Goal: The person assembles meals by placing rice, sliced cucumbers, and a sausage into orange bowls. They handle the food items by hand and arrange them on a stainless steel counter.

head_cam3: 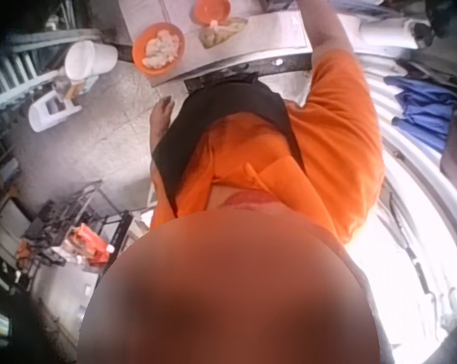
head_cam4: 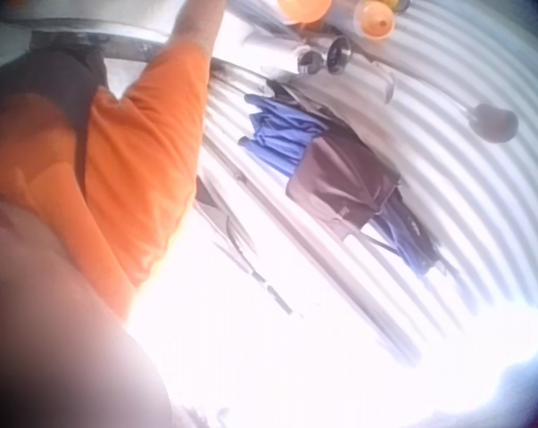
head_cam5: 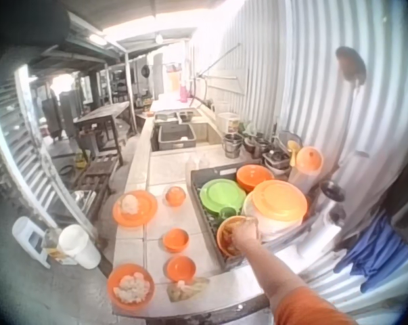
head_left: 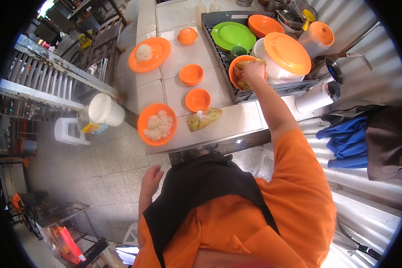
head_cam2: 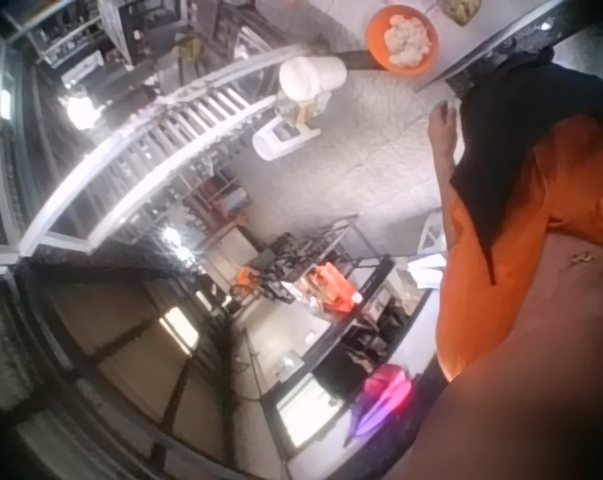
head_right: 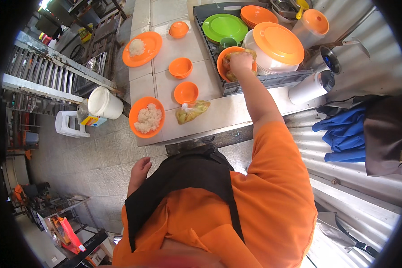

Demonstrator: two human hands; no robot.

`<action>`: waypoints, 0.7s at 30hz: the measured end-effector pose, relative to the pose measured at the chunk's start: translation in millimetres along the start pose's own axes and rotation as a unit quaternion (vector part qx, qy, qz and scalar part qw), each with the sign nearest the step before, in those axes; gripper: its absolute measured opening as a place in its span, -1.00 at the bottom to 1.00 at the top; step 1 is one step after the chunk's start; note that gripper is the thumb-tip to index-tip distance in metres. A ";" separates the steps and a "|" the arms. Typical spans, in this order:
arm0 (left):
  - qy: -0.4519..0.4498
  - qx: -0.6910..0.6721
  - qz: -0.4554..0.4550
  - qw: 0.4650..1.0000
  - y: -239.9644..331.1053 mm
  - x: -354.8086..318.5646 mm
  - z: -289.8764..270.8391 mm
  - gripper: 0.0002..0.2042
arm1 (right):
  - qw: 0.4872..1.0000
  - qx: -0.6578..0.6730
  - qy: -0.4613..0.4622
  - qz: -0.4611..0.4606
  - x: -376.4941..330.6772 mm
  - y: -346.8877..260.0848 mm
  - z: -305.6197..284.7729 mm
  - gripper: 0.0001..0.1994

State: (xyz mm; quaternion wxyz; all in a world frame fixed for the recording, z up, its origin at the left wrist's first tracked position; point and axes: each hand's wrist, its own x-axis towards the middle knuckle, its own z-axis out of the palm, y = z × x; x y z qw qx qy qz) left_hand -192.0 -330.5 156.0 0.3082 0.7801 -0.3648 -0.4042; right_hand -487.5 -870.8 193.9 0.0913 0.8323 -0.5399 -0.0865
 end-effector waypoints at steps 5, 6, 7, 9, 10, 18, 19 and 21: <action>0.011 -0.003 -0.001 1.000 -4.0 -2.1 0.4 -0.65 | 0.977 0.195 -0.045 0.080 14.0 12.6 -0.2 -0.75; 0.015 -0.009 -0.001 1.000 -6.1 -3.1 0.9 -0.65 | 0.981 0.178 -0.047 0.063 14.2 13.9 -7.5 -0.75; 0.018 -0.015 -0.002 1.000 -9.6 -4.4 1.4 -0.65 | 0.985 0.161 -0.049 0.046 12.8 16.7 -21.6 -0.76; 0.020 -0.020 -0.003 1.000 -12.7 -5.5 1.7 -0.65 | 0.983 0.173 -0.047 0.030 12.1 23.6 -38.7 -0.78; 0.019 -0.018 -0.003 1.000 -12.4 -5.5 1.4 -0.65 | 0.978 0.201 -0.042 0.031 13.8 28.5 -43.5 -0.79; 0.013 0.025 0.004 1.000 -11.1 6.2 -1.5 -0.65 | 0.887 0.460 -0.012 -0.043 27.9 72.6 -53.0 -0.85; 0.012 0.020 0.004 1.000 -11.6 8.3 -1.6 -0.65 | 0.856 0.515 -0.027 -0.030 27.5 74.4 -58.5 -0.85; 0.007 0.007 0.005 1.000 -11.0 11.3 -1.3 -0.65 | 0.801 0.597 -0.049 -0.017 25.2 76.8 -71.8 -0.87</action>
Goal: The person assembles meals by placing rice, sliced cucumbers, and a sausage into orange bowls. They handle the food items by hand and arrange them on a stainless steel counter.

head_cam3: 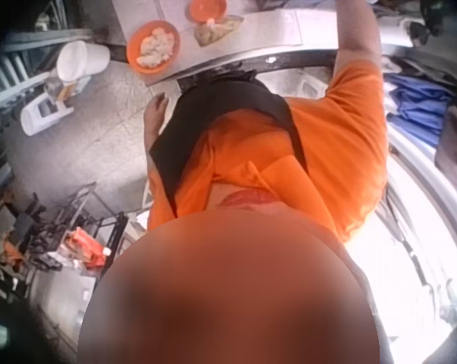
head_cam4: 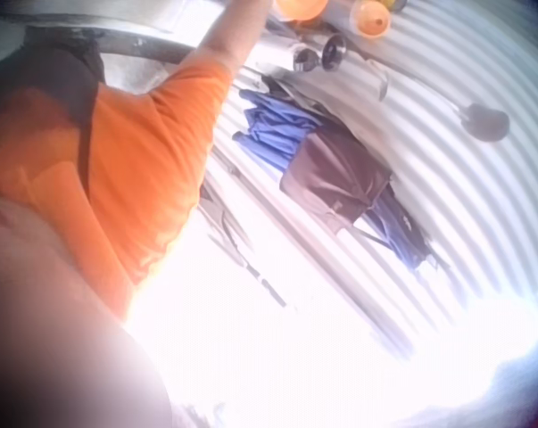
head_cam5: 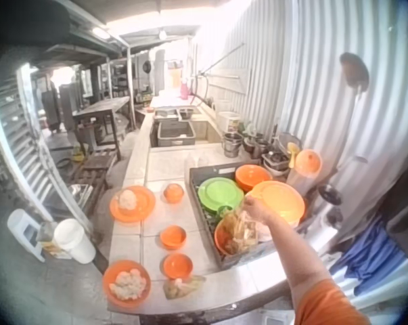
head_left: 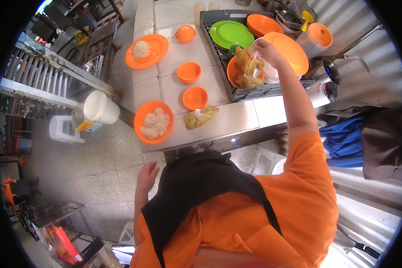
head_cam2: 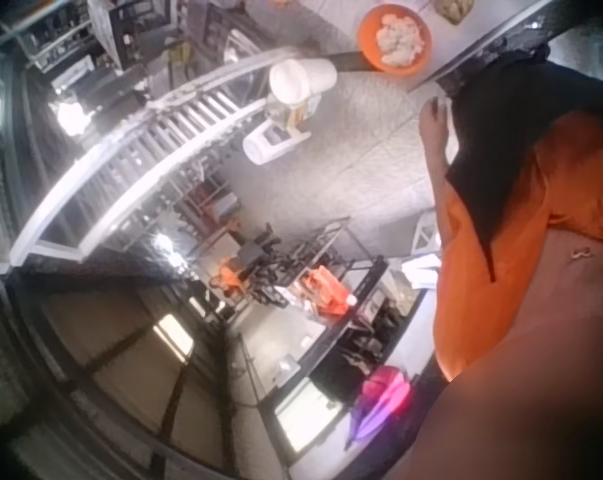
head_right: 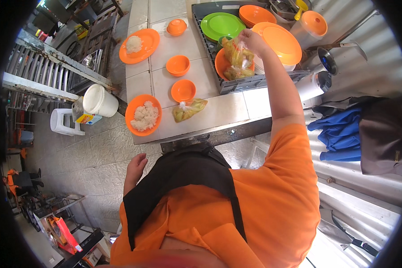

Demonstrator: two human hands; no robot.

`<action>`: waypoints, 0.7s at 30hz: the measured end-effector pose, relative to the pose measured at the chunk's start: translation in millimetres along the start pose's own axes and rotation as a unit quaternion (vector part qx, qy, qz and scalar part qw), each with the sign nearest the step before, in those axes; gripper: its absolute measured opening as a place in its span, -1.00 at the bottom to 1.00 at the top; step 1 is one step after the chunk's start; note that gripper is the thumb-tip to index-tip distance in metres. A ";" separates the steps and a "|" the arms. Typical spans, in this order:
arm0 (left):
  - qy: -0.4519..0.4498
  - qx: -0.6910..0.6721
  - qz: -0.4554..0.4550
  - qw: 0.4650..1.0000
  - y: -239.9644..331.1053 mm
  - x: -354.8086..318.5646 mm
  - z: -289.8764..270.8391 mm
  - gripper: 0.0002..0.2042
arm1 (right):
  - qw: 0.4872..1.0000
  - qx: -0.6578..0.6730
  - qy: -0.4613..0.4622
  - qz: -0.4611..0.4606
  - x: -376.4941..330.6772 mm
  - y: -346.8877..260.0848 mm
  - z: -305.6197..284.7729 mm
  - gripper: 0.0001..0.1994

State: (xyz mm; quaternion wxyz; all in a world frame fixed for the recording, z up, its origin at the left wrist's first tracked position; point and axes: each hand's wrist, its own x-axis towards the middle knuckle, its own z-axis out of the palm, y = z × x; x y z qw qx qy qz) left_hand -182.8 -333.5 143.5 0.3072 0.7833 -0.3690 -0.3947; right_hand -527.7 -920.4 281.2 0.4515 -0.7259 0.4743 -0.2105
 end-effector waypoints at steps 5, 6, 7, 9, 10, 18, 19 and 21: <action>-0.006 -0.009 -0.004 1.000 3.9 3.4 0.8 -0.65 | 0.997 0.082 -0.016 -0.007 -3.8 -28.3 -5.0 -0.84; -0.008 -0.011 -0.004 1.000 4.5 3.8 1.1 -0.65 | 0.997 0.069 -0.015 -0.016 -2.6 -31.0 -5.8 -0.82; -0.009 -0.014 -0.003 1.000 5.0 3.9 1.3 -0.65 | 0.999 0.012 -0.009 -0.037 -1.7 -34.0 -5.9 -0.82; -0.011 -0.017 -0.003 1.000 6.7 3.1 1.8 -0.64 | 0.991 -0.103 0.002 -0.079 0.6 -38.0 -5.6 -0.81; -0.012 -0.017 -0.002 1.000 8.4 2.3 2.2 -0.64 | 0.985 -0.141 0.005 -0.098 3.7 -36.8 -4.7 -0.81; -0.008 -0.008 -0.009 1.000 7.9 -5.0 5.4 -0.65 | 0.852 -0.492 -0.038 -0.173 2.0 -21.7 31.0 -0.76; -0.006 -0.012 -0.006 1.000 5.2 -5.6 6.9 -0.65 | 0.857 -0.492 -0.106 -0.114 -1.2 -19.5 41.0 -0.74; -0.004 -0.015 -0.004 1.000 0.8 -7.9 9.1 -0.66 | 0.845 -0.479 -0.238 0.007 -6.4 -2.7 64.3 -0.71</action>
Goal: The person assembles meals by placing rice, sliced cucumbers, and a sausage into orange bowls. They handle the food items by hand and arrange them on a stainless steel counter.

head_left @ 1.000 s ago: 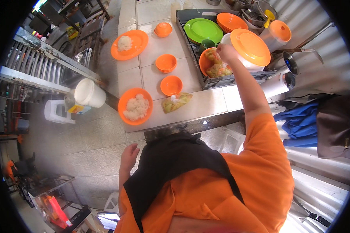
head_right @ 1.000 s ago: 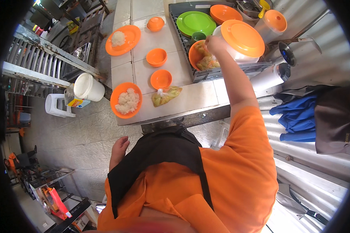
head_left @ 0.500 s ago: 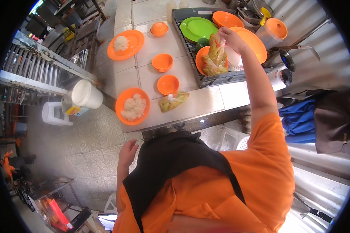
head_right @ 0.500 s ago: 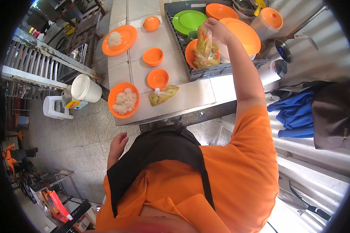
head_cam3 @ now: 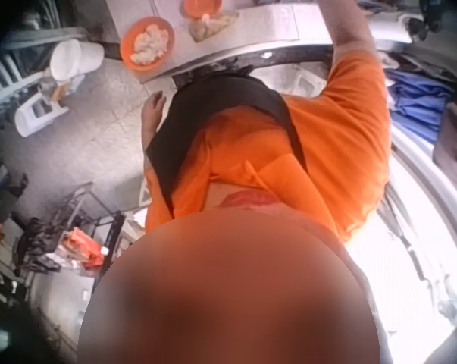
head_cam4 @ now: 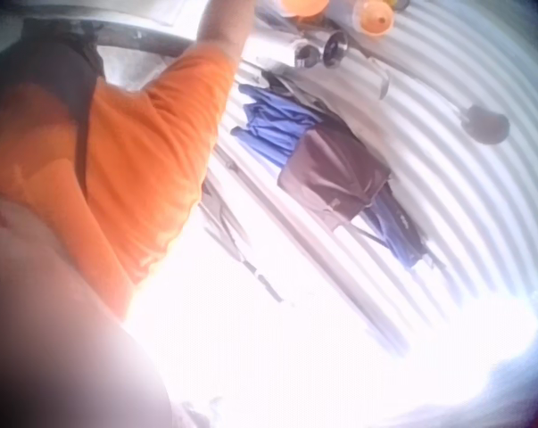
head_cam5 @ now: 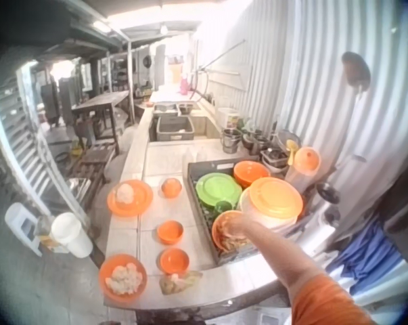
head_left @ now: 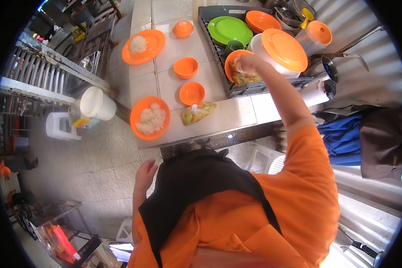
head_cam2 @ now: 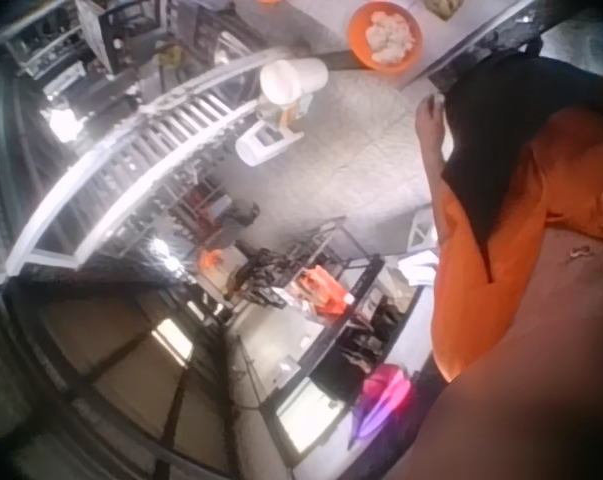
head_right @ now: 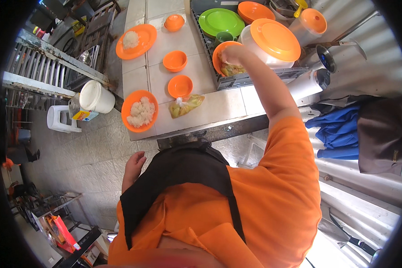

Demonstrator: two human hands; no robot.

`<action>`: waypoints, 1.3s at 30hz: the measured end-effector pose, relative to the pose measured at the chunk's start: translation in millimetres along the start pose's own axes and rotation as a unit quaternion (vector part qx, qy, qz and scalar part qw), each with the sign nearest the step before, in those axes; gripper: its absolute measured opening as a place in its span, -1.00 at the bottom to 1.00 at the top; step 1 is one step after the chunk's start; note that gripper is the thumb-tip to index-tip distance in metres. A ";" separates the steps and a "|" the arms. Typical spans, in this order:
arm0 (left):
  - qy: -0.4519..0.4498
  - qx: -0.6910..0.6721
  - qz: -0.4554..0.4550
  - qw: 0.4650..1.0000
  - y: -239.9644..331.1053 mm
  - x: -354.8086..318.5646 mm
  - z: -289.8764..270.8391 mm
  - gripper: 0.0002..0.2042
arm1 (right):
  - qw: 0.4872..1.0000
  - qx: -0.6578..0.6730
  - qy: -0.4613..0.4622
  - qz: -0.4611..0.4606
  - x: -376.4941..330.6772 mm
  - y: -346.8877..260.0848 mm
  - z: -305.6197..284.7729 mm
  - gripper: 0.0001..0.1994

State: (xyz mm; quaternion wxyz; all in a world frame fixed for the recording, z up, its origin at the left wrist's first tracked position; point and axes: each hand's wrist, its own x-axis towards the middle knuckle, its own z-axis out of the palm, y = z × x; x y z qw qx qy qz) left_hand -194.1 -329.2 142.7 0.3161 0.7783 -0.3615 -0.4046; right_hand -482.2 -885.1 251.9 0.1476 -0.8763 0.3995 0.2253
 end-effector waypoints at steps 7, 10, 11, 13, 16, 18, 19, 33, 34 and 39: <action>-0.002 0.028 -0.002 1.000 -1.9 -2.4 -1.4 -0.64 | 0.987 -0.077 0.142 -0.012 4.0 17.7 61.6 -0.72; 0.000 0.022 -0.006 1.000 -8.8 -1.3 -3.3 -0.65 | 0.986 -0.075 0.139 -0.047 3.7 20.5 42.7 -0.78; 0.000 0.019 -0.007 1.000 -13.6 -1.0 -3.2 -0.65 | 0.987 -0.043 0.135 -0.075 0.0 25.5 30.1 -0.80; -0.001 -0.004 -0.010 1.000 -13.0 1.1 -1.5 -0.65 | 0.975 0.046 0.190 -0.107 -2.4 47.0 21.4 -0.84; -0.002 -0.005 -0.015 1.000 -6.5 1.7 0.2 -0.64 | 0.980 0.164 0.100 -0.054 -19.4 43.1 -11.7 -0.86; -0.008 0.012 -0.008 1.000 1.7 2.7 0.6 -0.63 | 0.967 0.218 0.119 -0.054 -33.1 33.1 -22.6 -0.84; -0.012 0.024 0.000 1.000 7.2 5.9 0.3 -0.63 | 0.956 0.270 0.104 -0.050 -26.9 38.3 -22.1 -0.83; -0.029 0.040 0.079 0.996 107.2 42.5 -15.3 -0.69 | 0.890 0.349 0.262 -0.129 -4.7 -101.2 -12.7 -0.67; -0.033 0.033 0.089 0.995 118.9 48.6 -16.0 -0.68 | 0.893 0.357 0.249 -0.117 -0.2 -113.7 -5.7 -0.66; -0.032 0.061 0.151 0.986 171.0 89.3 -12.7 -0.72 | 0.885 0.443 0.145 -0.028 12.9 -165.1 29.7 -0.64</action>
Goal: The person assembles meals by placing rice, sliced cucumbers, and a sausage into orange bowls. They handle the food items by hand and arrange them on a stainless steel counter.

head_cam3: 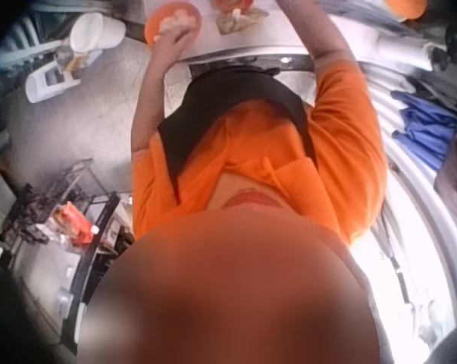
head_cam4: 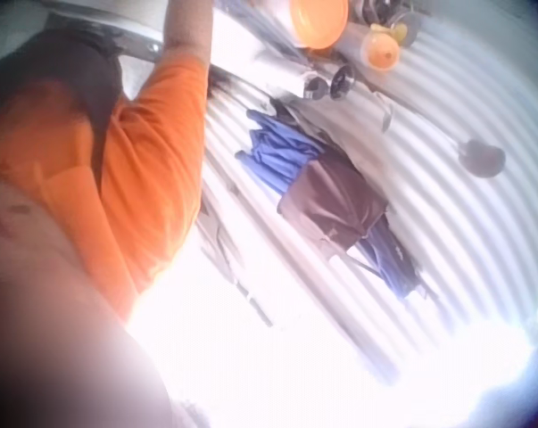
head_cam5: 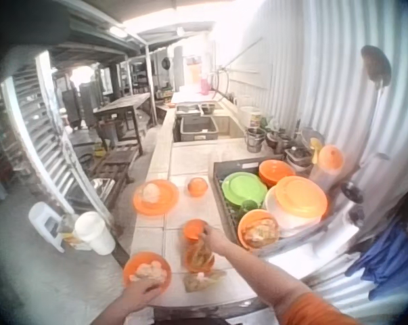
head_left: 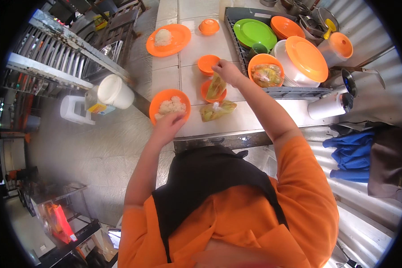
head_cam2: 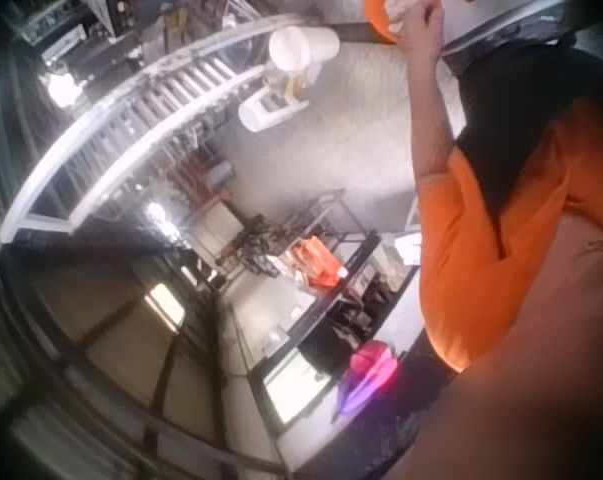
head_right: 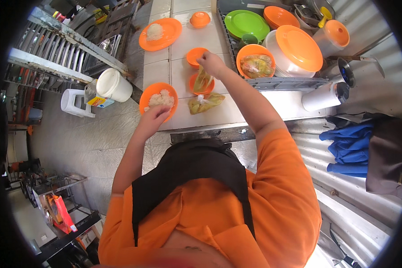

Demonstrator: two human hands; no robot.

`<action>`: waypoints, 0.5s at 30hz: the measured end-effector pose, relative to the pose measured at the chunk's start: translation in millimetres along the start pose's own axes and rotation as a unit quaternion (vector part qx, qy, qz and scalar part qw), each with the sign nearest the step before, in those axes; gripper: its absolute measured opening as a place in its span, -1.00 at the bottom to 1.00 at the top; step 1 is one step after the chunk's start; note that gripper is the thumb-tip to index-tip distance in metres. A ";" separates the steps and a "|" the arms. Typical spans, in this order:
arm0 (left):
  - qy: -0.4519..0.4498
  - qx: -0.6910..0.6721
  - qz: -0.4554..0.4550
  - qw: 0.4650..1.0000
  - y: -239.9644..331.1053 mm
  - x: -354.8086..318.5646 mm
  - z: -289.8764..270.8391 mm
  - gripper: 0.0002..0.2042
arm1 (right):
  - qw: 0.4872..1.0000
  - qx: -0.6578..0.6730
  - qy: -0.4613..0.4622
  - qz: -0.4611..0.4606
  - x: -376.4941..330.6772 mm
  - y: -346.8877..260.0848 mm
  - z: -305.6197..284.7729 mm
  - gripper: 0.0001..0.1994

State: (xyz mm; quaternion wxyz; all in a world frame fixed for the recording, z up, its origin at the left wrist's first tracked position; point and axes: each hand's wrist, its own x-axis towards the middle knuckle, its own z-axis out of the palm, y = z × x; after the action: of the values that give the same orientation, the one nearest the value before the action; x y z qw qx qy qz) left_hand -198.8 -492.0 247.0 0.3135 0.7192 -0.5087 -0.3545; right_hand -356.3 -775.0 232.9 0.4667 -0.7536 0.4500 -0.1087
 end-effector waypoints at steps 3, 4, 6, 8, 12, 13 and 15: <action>0.001 0.010 -0.011 1.000 22.1 45.5 11.3 -0.75 | 1.000 0.024 -0.002 -0.002 17.7 30.2 33.2 -0.69; 0.014 -0.034 -0.019 0.999 8.2 67.0 24.8 -0.76 | 0.999 0.041 -0.021 -0.001 22.3 33.6 41.6 -0.68; 0.007 -0.150 -0.037 0.988 0.6 104.8 50.3 -0.76 | 1.000 0.013 0.013 -0.003 22.8 48.2 46.9 -0.69; 0.002 -0.190 -0.124 0.974 6.8 130.0 67.6 -0.73 | 1.000 0.010 0.014 -0.024 19.6 42.5 52.0 -0.69; 0.047 -0.356 -0.150 0.921 -6.7 167.1 109.5 -0.70 | 0.992 0.126 -0.019 0.009 4.8 35.3 55.6 -0.75; 0.065 -0.351 -0.147 0.923 -8.6 170.0 115.4 -0.71 | 0.985 0.173 -0.012 -0.011 7.8 45.4 60.6 -0.75; 0.122 -0.337 -0.135 0.924 -1.1 163.6 113.3 -0.77 | 0.980 0.196 -0.028 0.020 -7.7 28.6 59.1 -0.77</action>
State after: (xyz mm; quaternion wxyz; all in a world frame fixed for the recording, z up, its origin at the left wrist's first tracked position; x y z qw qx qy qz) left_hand -254.4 -657.9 152.3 0.5462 0.6710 -0.2148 -0.4531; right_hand -342.7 -737.8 180.0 0.6201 -0.6407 0.4220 -0.1643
